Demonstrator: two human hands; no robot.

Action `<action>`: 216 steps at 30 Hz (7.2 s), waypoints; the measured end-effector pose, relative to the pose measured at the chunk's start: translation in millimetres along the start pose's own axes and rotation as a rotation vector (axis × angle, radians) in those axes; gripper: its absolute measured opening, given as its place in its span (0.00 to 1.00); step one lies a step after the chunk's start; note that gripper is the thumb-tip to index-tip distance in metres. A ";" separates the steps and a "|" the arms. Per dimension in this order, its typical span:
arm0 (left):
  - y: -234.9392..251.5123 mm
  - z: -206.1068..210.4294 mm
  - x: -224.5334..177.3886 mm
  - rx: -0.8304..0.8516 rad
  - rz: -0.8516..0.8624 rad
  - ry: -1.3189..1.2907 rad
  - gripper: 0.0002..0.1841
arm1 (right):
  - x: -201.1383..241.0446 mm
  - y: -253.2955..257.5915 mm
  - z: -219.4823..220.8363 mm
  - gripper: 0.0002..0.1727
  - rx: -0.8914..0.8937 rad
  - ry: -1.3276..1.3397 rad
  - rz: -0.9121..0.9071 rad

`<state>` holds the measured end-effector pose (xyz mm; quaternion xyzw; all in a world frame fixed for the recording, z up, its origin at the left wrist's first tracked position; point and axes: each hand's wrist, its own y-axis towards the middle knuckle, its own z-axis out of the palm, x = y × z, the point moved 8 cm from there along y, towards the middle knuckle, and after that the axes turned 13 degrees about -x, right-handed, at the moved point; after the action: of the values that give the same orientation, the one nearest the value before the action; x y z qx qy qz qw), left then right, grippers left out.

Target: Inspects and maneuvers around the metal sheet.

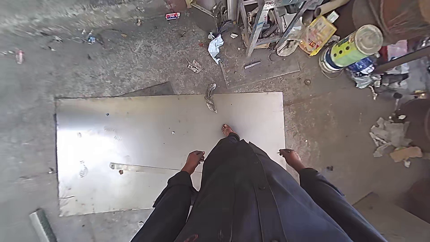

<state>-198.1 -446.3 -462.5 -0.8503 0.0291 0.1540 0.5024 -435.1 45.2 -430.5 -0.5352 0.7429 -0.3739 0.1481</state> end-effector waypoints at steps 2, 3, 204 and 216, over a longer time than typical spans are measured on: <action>-11.5 0.2 8.7 0.020 0.051 0.088 0.21 | -21.5 -22.5 16.9 0.23 -0.015 0.058 0.015; -14.5 0.0 10.5 0.031 0.072 0.127 0.21 | -31.0 -32.3 25.7 0.23 -0.016 0.059 0.020; -448.4 559.0 204.9 -0.312 -0.367 -0.375 0.20 | -238.4 161.8 -196.5 0.27 0.207 -0.617 -0.660; -450.1 598.2 172.3 -0.289 -0.239 -0.369 0.20 | -202.7 134.3 -159.6 0.27 0.276 -0.700 -0.839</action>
<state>-81.5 310.4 -399.9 -0.8682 -0.1858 0.2487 0.3872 -548.4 312.0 -455.0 -0.8525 0.3171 -0.2948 0.2929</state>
